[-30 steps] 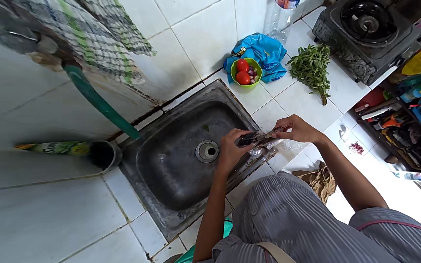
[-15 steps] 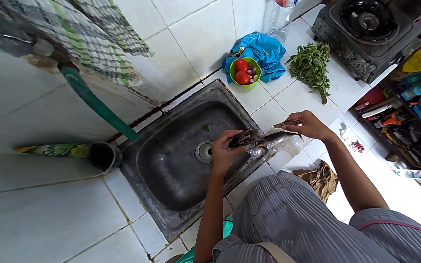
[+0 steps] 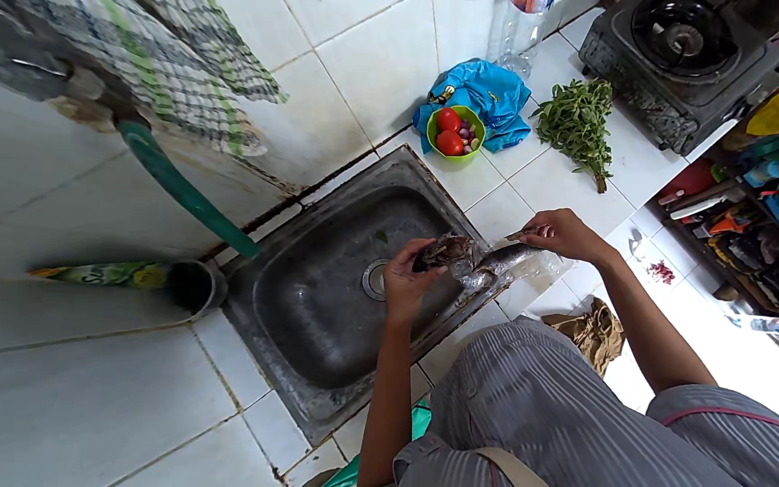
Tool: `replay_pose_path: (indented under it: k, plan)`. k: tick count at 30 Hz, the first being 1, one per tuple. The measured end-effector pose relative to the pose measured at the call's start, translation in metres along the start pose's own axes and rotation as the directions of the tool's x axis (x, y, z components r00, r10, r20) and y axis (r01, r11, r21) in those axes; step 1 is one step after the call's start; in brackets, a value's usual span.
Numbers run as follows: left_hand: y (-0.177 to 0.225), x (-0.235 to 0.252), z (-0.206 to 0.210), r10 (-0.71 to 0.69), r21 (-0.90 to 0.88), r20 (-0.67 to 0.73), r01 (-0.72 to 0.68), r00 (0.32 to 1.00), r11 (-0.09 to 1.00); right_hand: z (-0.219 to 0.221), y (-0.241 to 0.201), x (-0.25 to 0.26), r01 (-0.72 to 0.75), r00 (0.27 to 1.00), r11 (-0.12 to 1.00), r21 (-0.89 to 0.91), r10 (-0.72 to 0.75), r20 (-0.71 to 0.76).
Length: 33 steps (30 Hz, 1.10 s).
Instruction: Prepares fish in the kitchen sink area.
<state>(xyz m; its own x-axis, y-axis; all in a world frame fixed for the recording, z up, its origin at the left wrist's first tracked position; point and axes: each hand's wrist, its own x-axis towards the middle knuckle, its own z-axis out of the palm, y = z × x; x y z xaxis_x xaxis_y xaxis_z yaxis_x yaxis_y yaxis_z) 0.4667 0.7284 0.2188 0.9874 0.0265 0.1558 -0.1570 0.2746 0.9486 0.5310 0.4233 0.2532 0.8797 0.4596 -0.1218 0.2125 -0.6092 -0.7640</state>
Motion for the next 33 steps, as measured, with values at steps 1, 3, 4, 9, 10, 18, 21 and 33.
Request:
replay_pose_path:
  k: [1,3,4,9,10,18,21,33]
  plan:
    - [0.0,-0.001,0.001,-0.027,0.007,-0.044,0.027,0.999,1.0,0.002,0.005,0.0,-0.026,1.0,0.996,-0.086,0.026,-0.001]
    - [0.0,-0.001,0.003,-0.111,0.054,-0.143,0.119,0.984,0.991,0.005,0.009,-0.002,-0.096,0.995,0.973,-0.208,0.097,-0.007]
    - [0.0,-0.001,0.004,-0.172,0.079,-0.194,0.19,0.966,0.979,0.007,0.01,-0.005,-0.112,0.994,0.964,-0.24,0.109,-0.024]
    - [-0.011,0.011,0.002,-0.413,0.201,-0.328,0.49,0.85,0.848,0.011,-0.005,-0.021,-0.204,0.979,0.942,-0.268,0.202,-0.035]
    - [-0.015,0.015,0.002,-0.436,0.238,-0.336,0.523,0.835,0.818,0.014,-0.003,-0.021,-0.234,0.971,0.928,-0.291,0.237,-0.026]
    - [-0.064,0.081,0.027,-0.444,0.392,-0.33,0.548,0.833,0.739,0.037,-0.005,-0.022,-0.391,0.884,0.837,-0.381,0.457,0.097]
    - [-0.081,0.097,0.036,-0.456,0.414,-0.313,0.552,0.833,0.724,0.045,-0.003,-0.024,-0.406,0.873,0.83,-0.382,0.476,0.109]
    - [-0.051,0.055,0.025,-0.515,0.205,-0.385,0.615,0.766,0.762,0.065,0.014,-0.028,-0.443,0.846,0.802,-0.4,0.522,0.109]
